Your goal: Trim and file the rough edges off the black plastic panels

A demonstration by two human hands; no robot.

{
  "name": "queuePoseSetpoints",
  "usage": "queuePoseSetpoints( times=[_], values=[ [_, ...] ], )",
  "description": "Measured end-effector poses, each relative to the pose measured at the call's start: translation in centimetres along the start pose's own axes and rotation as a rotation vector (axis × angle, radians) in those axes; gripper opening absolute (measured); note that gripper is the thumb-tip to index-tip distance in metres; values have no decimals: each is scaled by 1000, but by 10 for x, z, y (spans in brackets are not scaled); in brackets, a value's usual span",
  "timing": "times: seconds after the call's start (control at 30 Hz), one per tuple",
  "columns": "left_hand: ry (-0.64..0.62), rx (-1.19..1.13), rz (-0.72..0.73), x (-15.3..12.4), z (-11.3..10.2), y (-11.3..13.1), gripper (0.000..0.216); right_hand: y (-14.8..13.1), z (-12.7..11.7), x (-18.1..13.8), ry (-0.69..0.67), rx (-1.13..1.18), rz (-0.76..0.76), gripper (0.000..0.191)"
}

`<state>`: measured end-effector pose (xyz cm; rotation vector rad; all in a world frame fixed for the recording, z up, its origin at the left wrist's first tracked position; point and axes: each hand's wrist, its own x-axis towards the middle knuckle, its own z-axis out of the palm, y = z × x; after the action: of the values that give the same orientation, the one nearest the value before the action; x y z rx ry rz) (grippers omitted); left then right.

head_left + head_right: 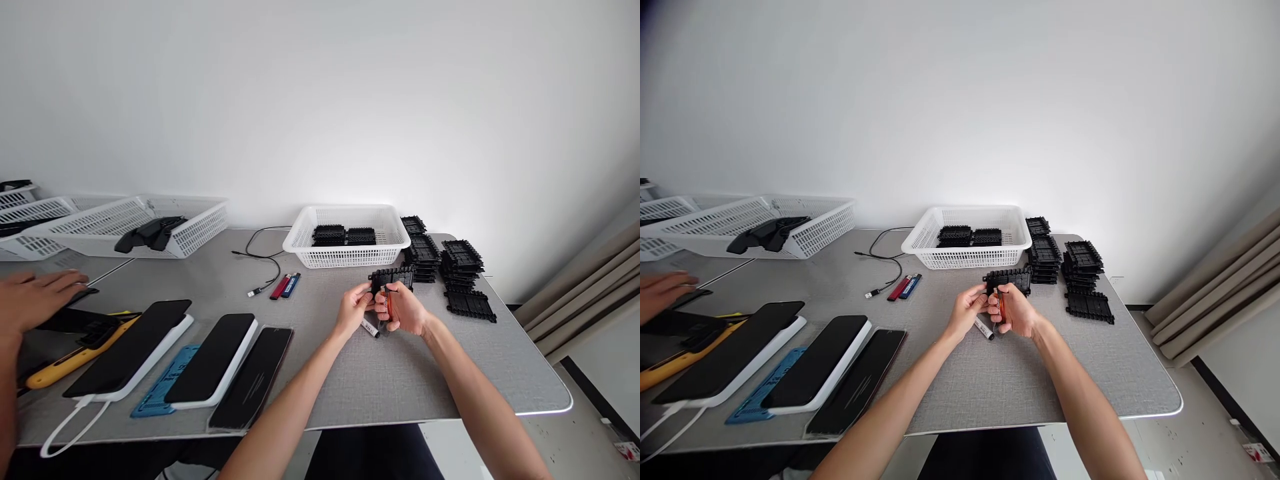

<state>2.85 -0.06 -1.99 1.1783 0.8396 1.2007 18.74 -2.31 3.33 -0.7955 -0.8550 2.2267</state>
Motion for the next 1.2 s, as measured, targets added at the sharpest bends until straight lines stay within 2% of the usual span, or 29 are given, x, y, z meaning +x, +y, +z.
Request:
queuePoseSetpoints(
  times=[0.07, 0.1, 0.23, 0.3, 0.37, 0.47, 0.57, 0.77, 0.9, 1.07, 1.13, 1.2],
  values=[
    [53, -73, -24, 1, -2, 0, 62, -1, 1, -2, 59, -94, -121, 33],
    [84, -113, -38, 2, -3, 0, 62, 0, 0, -1, 137, -153, -212, 34],
    [177, -269, -99, 5, -9, 3, 53, 6, -5, 6, 568, -324, -567, 42],
    [167, -311, -126, 5, -11, 6, 52, 10, -8, 11, 711, -350, -648, 43],
    [119, -317, -152, 3, -10, 8, 56, 14, -10, 15, 780, -373, -694, 42],
    [25, -257, -179, 0, -5, 8, 70, 19, -9, 19, 795, -364, -737, 40],
    [-27, -139, -127, -3, 1, 7, 80, 18, -9, 20, 779, -292, -764, 38],
    [7, 79, -7, -4, 0, 17, 54, 10, -15, 15, 824, -290, -766, 32],
    [52, 173, 34, -2, -5, 18, 51, 6, -17, 12, 842, -405, -771, 28],
    [51, 143, -31, 0, -9, 15, 56, 5, -12, 5, 812, -595, -827, 26],
    [42, 117, -40, 0, -9, 14, 55, 4, -9, 0, 864, -586, -854, 25],
    [39, 98, -22, 0, -10, 15, 54, 5, -8, -5, 805, -481, -750, 27]
  ],
)
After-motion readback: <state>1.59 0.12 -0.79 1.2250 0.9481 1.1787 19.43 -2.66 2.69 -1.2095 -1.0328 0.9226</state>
